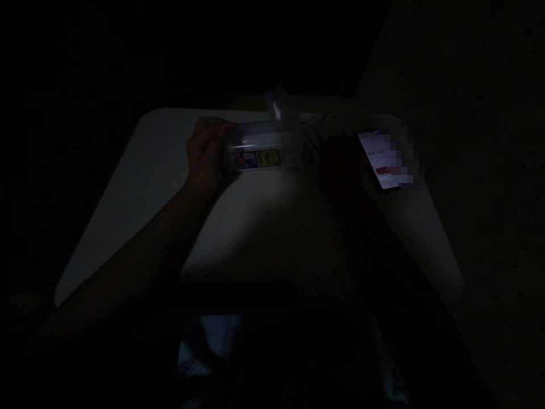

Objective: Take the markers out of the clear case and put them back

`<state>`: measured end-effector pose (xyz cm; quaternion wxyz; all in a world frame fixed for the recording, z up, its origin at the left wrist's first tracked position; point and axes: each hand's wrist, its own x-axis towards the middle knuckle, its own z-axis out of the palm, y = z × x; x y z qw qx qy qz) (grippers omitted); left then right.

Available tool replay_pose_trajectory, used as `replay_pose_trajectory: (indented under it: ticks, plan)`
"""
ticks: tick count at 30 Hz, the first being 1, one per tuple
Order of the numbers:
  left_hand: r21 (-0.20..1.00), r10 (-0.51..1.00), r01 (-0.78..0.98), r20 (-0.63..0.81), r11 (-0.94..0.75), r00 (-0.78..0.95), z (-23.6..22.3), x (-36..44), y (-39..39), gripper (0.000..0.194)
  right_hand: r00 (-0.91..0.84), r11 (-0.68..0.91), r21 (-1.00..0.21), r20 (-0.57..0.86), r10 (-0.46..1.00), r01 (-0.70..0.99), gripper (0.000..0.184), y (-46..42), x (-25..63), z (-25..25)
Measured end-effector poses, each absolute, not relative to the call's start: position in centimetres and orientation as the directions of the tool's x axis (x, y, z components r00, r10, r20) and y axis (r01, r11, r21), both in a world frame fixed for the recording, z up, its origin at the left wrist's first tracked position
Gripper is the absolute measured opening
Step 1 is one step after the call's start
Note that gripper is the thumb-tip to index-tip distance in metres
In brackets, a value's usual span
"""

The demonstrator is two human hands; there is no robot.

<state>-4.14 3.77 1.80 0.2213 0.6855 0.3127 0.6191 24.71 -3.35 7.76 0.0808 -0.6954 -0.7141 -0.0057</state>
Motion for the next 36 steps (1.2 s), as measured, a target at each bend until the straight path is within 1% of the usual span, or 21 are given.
replay_pose_trajectory:
  ticks: [2,3,4,7,9,15,17,20,23,26,28,33,36]
  plan:
    - [0.666,0.680,0.164,0.731,-0.728,0.048,1.6,-4.2,4.0,0.053,0.038,-0.029,-0.089,0.104,0.994,0.996,0.048,-3.5,24.4,8.0]
    - [0.655,0.670,0.168,0.740,-0.737,0.054,1.6,-4.3,4.0,0.053,0.045,-0.035,-0.085,0.112,0.993,0.996,0.048,-3.5,24.3,8.0]
    - [0.647,0.663,0.170,0.747,-0.743,0.056,1.6,-4.3,4.1,0.052,0.022,-0.010,-0.089,0.137,0.990,0.996,0.049,-3.6,24.2,7.9]
    - [0.682,0.694,0.152,0.718,-0.716,0.052,1.7,-4.3,3.9,0.048,-0.099,0.125,-0.107,0.222,0.970,0.986,0.053,-4.0,24.1,7.4]
    - [0.704,0.714,0.134,0.698,-0.697,0.048,1.9,-4.2,3.6,0.047,-0.161,0.190,-0.112,0.228,0.960,0.975,0.057,-4.3,24.1,6.9]
    - [0.713,0.720,0.114,0.693,-0.692,0.035,2.1,-4.2,3.4,0.048,-0.170,0.201,-0.135,0.211,0.963,0.970,0.062,-4.6,23.9,6.3]
    - [0.713,0.721,0.119,0.692,-0.691,0.036,2.1,-4.1,3.5,0.049,-0.157,0.193,-0.153,0.219,0.963,0.969,0.060,-4.4,23.8,6.4]
    - [0.706,0.716,0.136,0.697,-0.695,0.041,2.0,-4.1,3.6,0.050,-0.154,0.199,-0.150,0.266,0.951,0.969,0.051,-3.9,23.6,6.8]
    - [0.697,0.708,0.145,0.705,-0.702,0.042,2.0,-4.2,3.6,0.050,-0.159,0.200,-0.171,0.228,0.960,0.965,0.043,-3.8,23.1,7.6]
    - [0.691,0.704,0.153,0.708,-0.706,0.054,2.0,-4.3,3.6,0.050,-0.136,0.166,-0.211,0.151,0.979,0.963,0.044,-4.0,22.7,8.3]
    - [0.684,0.700,0.165,0.712,-0.710,0.058,1.9,-4.3,3.7,0.051,-0.151,0.179,-0.221,0.141,0.979,0.959,0.047,-4.0,22.7,8.2]
    - [0.673,0.693,0.190,0.719,-0.715,0.059,1.8,-4.4,3.9,0.052,-0.275,0.353,-0.263,0.290,0.916,0.898,0.050,-3.0,24.2,6.0]
    - [0.669,0.689,0.189,0.723,-0.718,0.058,1.7,-4.3,4.0,0.051,-0.298,0.384,-0.250,0.322,0.899,0.889,0.049,-2.3,25.0,4.9]
